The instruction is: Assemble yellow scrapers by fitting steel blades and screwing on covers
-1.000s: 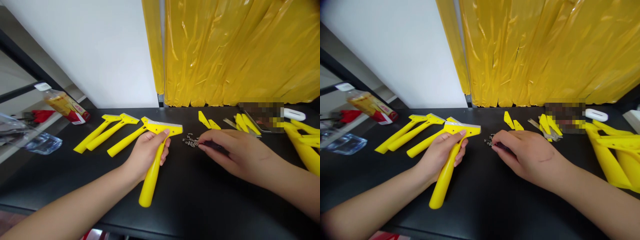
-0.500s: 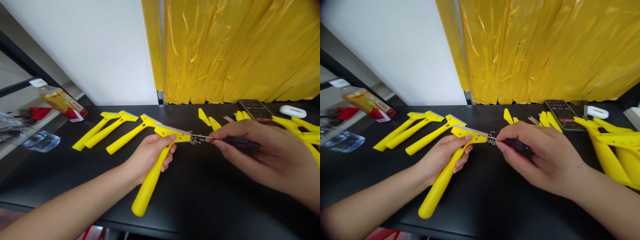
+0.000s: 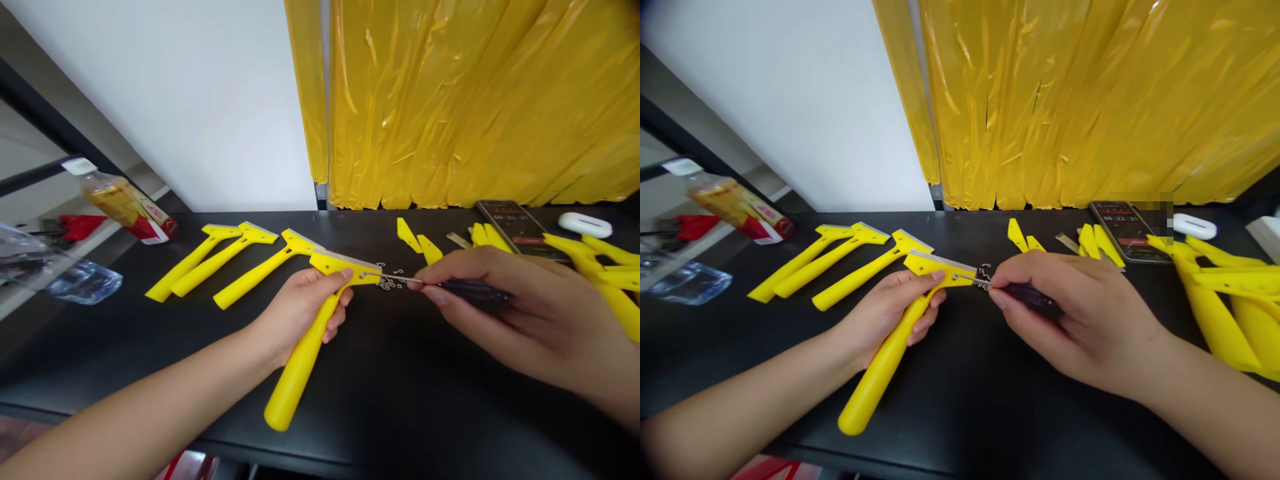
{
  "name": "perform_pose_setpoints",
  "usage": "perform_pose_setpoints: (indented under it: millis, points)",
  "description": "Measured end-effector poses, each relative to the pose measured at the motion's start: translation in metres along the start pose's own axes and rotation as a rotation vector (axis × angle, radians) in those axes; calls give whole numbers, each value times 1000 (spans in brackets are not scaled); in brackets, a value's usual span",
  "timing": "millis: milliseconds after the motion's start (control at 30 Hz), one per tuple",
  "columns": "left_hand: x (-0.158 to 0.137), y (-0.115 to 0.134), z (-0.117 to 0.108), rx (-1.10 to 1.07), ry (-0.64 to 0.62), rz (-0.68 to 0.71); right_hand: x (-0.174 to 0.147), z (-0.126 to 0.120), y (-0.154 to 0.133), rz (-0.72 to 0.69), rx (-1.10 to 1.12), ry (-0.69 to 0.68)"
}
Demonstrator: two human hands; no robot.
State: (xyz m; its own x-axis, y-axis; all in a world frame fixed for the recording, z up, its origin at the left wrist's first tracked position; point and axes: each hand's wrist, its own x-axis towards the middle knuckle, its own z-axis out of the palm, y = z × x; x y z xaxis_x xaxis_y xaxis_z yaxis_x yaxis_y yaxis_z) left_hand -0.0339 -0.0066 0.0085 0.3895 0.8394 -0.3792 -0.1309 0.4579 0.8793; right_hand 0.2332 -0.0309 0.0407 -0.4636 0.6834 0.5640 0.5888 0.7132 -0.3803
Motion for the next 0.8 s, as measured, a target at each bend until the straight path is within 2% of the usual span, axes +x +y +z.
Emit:
perform_pose_setpoints:
  millis: [333, 800]
  points:
    - [1, -3, -2, 5, -6, -19, 0, 6, 4, -43, -8, -33]
    - [1, 6, -3, -118, -54, -101, 0, 6, 6, -94, -27, 15]
